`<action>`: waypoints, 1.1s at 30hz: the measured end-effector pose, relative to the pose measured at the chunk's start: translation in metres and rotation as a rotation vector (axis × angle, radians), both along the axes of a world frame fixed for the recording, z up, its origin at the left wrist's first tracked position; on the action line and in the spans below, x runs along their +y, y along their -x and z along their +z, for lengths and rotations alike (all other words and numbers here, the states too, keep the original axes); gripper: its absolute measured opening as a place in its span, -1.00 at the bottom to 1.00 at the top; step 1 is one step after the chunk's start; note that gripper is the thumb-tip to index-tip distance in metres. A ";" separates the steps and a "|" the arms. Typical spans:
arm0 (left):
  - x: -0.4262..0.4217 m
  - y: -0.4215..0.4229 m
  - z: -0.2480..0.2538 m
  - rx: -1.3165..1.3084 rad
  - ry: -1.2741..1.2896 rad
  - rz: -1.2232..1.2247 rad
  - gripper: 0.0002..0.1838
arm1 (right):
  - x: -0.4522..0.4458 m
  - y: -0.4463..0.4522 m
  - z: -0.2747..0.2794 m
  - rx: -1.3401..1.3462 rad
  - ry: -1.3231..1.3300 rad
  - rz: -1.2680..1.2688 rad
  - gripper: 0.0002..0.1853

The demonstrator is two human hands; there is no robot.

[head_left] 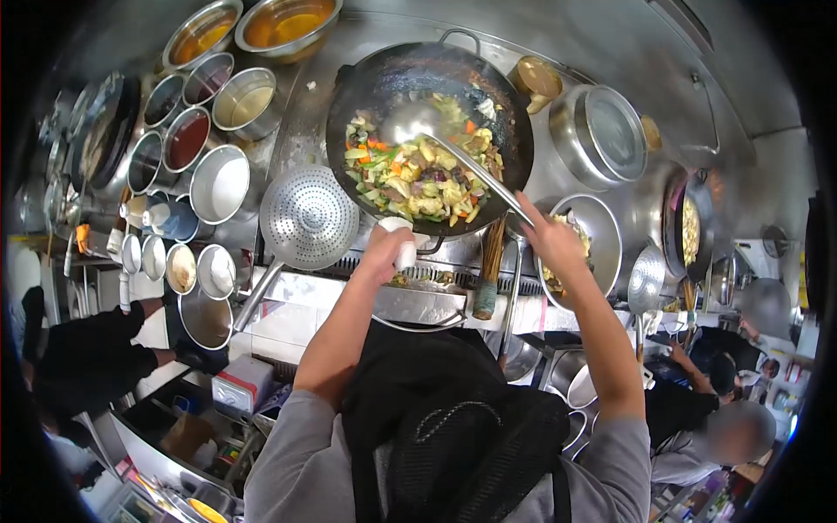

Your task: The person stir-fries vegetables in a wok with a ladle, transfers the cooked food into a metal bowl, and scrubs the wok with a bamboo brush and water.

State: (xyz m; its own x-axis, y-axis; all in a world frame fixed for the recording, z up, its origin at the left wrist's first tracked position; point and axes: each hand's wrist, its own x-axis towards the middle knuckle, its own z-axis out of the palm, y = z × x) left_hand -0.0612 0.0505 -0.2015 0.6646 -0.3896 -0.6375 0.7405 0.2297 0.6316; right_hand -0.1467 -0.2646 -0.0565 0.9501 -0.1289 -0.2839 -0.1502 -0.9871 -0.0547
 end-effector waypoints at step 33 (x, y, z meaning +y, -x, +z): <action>0.000 0.002 -0.008 -0.031 0.085 -0.037 -0.56 | 0.069 0.025 0.120 0.365 -2.004 -1.016 -0.79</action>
State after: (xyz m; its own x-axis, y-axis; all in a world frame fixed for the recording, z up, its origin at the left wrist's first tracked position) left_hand -0.0628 0.0506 -0.2094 0.6678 -0.4662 -0.5803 0.7298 0.2568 0.6336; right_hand -0.1720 -0.1954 0.0632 0.6735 0.1999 -0.7116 -0.6307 0.6575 -0.4122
